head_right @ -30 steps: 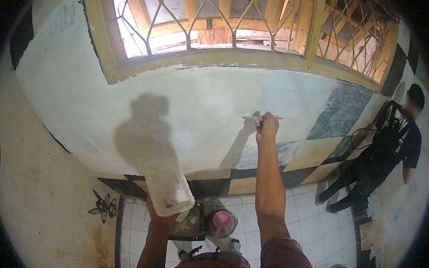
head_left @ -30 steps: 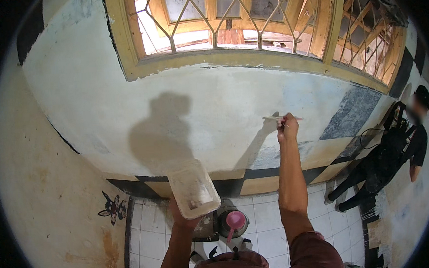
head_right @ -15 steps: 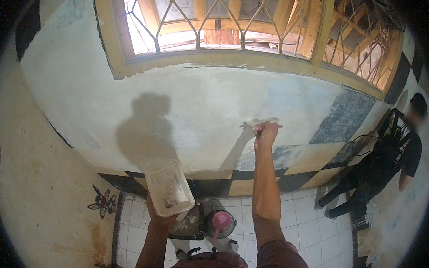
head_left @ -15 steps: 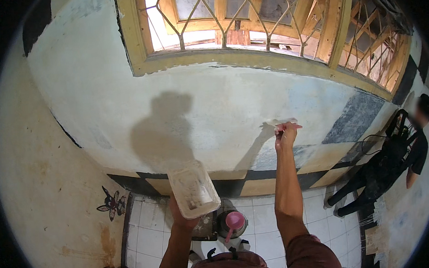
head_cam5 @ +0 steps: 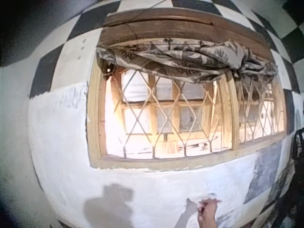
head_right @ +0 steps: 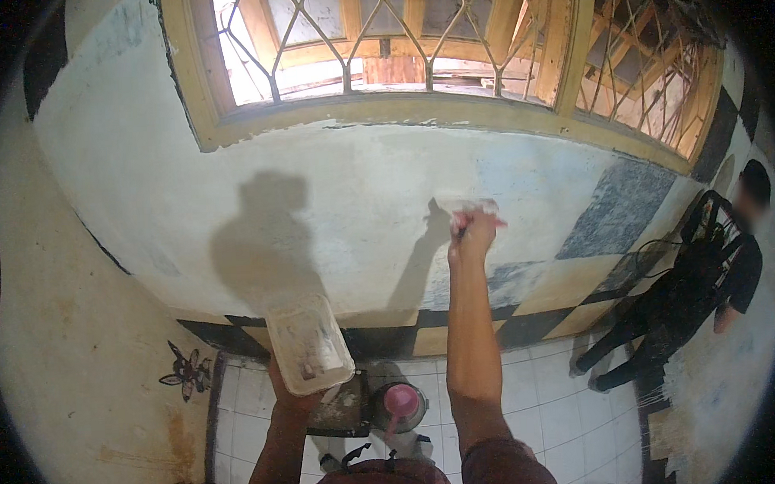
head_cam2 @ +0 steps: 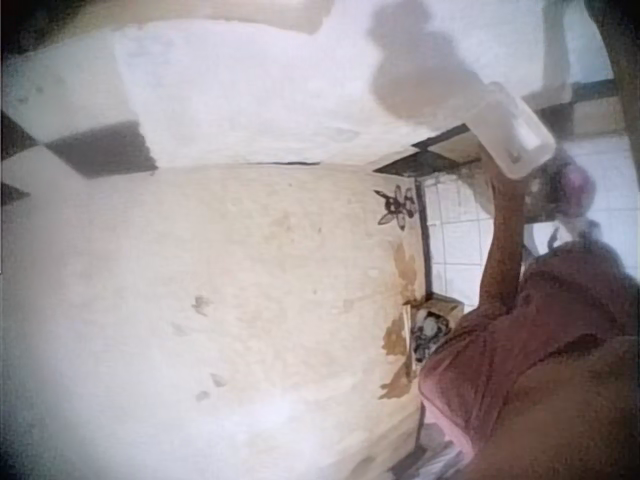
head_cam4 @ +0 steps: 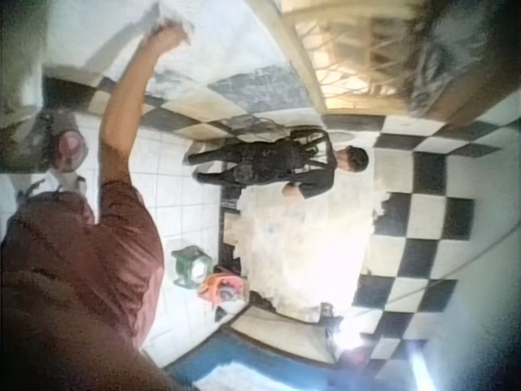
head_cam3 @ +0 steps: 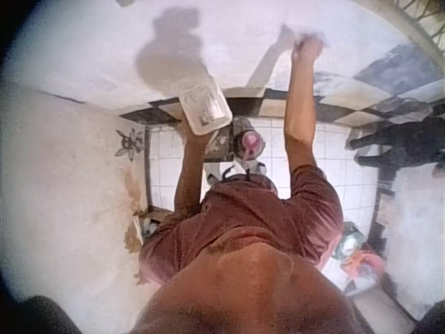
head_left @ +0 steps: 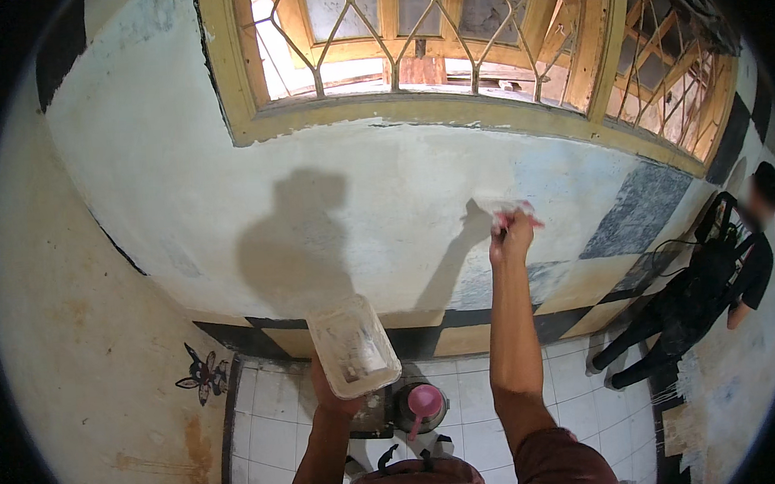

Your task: The person applies plaster to a wall under a window using a putty knife, repeatedly spreading the material from a container held in the other hand.

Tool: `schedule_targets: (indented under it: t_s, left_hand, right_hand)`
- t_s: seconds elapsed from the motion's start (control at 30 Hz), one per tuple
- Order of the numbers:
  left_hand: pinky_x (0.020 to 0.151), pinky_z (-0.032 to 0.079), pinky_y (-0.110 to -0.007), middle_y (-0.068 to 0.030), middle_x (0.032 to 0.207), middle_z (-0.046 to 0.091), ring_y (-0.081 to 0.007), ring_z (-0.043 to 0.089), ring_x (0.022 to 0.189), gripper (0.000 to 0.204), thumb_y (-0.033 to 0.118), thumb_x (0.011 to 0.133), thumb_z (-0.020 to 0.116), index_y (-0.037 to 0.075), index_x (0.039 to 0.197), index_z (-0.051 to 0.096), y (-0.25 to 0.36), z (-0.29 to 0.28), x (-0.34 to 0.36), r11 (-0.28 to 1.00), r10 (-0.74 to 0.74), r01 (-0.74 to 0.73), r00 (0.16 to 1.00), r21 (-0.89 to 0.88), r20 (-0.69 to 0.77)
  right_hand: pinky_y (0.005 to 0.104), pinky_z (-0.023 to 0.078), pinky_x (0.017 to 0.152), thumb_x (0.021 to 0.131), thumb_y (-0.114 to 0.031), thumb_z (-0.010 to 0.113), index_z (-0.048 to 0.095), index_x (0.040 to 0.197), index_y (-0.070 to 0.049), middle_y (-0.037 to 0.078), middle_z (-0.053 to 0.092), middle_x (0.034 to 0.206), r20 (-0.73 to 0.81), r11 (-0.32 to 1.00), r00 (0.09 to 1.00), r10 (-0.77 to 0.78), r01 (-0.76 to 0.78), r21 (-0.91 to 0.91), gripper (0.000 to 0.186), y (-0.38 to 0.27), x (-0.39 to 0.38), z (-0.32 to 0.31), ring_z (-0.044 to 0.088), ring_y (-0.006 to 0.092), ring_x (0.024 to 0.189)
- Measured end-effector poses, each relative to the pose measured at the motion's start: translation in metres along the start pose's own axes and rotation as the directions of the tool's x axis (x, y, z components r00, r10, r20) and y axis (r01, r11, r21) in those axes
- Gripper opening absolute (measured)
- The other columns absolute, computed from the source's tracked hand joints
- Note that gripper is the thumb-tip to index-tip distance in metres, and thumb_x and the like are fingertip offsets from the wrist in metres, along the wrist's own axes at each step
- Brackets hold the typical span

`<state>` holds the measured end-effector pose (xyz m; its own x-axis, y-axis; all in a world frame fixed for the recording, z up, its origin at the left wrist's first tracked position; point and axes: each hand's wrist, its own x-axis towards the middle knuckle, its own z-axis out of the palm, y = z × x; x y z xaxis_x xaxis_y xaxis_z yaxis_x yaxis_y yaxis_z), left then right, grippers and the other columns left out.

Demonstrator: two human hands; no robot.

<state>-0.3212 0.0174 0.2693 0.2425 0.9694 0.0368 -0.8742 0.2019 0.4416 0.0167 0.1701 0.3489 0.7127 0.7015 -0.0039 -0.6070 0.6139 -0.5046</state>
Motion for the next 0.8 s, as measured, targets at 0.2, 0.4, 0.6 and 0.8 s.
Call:
schedule_targets:
  t_s: [0.2,0.4,0.6,0.8]
  left_hand:
    - [0.095,0.05,-0.046,-0.0093,0.125,0.055,-0.0254,0.057,0.114,0.049,0.033,0.094,0.051,0.009,0.136,0.042,-0.018,0.007,0.004,0.995,0.011,-0.017,0.998,0.103,0.055]
    - [0.095,0.05,-0.046,-0.0085,0.124,0.055,-0.0249,0.056,0.114,0.051,0.037,0.094,0.052,0.009,0.135,0.043,-0.006,-0.009,0.003,0.973,0.097,-0.112,0.992,0.202,0.081]
    - [0.095,0.049,-0.05,-0.0093,0.128,0.054,-0.0284,0.055,0.117,0.055,0.047,0.095,0.047,0.011,0.136,0.043,-0.008,0.001,-0.004,0.983,0.093,-0.099,0.995,0.157,0.045]
    - [0.097,0.046,-0.053,-0.0098,0.13,0.053,-0.0311,0.053,0.119,0.056,0.051,0.095,0.043,0.014,0.137,0.044,-0.013,-0.011,0.0,0.999,-0.013,0.011,0.997,-0.038,-0.072]
  right_hand:
    - [0.0255,0.034,0.04,0.085,-0.008,0.05,0.046,0.069,-0.009,0.004,0.046,0.061,-0.134,0.984,0.988,0.076,-0.096,-0.147,0.017,0.032,0.022,-0.073,0.042,0.0139,0.046]
    - [0.0256,0.034,0.041,0.081,-0.003,0.053,0.049,0.07,-0.01,0.001,0.048,0.063,0.095,0.995,0.995,0.003,0.006,-0.095,0.012,-0.007,-0.001,0.015,0.045,0.0128,0.048]
    - [0.0251,0.04,0.045,0.083,-0.006,0.062,0.057,0.088,-0.008,0.0,0.058,0.075,-0.096,0.972,0.986,-0.14,0.118,-0.203,0.007,-0.008,-0.011,-0.106,0.051,0.0109,0.056]
    - [0.0279,0.042,0.048,0.087,-0.007,0.06,0.059,0.086,-0.005,0.002,0.058,0.072,-0.268,0.921,0.938,-0.22,0.11,-0.373,0.003,0.005,0.033,-0.207,0.051,0.0126,0.055]
